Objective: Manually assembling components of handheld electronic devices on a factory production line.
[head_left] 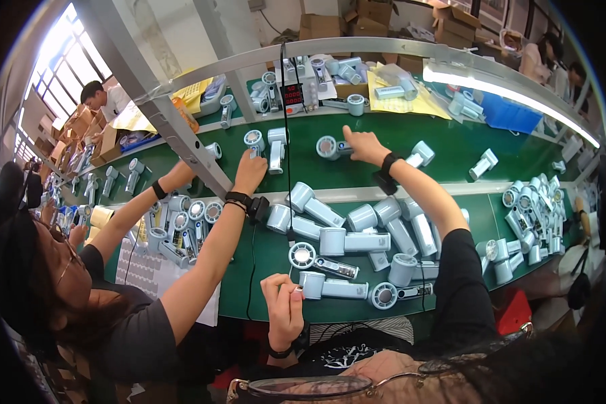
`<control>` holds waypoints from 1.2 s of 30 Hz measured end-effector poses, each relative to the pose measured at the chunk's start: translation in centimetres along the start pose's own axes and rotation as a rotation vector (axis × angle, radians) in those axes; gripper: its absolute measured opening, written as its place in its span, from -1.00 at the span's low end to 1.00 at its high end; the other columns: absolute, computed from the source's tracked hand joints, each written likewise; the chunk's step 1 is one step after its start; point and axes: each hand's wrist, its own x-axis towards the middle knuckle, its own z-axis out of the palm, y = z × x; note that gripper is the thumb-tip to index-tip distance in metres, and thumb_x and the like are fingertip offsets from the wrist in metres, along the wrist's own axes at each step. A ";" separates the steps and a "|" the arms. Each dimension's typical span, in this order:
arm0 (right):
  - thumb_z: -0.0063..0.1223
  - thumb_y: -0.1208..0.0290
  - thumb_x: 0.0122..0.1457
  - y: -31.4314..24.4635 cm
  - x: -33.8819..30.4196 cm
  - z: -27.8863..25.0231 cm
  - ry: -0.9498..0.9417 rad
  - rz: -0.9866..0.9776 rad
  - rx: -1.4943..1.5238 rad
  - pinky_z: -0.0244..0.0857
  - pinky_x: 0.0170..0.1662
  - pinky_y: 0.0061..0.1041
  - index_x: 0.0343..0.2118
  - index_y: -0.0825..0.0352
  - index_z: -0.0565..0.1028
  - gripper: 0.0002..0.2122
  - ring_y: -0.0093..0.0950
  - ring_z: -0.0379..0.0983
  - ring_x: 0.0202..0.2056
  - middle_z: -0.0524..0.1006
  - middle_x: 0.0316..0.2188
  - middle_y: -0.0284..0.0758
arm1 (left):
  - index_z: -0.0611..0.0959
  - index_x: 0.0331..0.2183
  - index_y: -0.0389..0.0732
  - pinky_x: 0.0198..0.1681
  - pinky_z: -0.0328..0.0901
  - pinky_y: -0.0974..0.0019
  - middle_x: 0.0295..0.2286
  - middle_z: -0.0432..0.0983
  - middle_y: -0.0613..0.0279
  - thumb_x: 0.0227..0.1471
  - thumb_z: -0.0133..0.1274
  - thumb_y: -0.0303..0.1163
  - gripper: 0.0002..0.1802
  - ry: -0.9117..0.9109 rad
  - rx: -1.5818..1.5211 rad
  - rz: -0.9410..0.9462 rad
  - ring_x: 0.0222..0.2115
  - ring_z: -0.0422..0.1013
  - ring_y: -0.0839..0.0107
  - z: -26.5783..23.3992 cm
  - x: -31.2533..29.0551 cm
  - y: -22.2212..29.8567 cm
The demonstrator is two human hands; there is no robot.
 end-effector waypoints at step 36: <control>-0.11 0.25 0.05 -17.6 -28.5 -0.8 0.518 0.075 2.055 0.25 -0.13 -0.43 0.10 0.37 0.09 -0.45 -0.48 0.27 -0.24 0.30 -0.24 -0.29 | 0.49 -0.49 -0.37 -0.54 0.17 0.32 -0.61 0.40 0.13 0.06 -0.06 -0.55 -0.89 -0.164 -0.417 -0.126 -0.63 0.31 0.31 8.6 0.4 4.5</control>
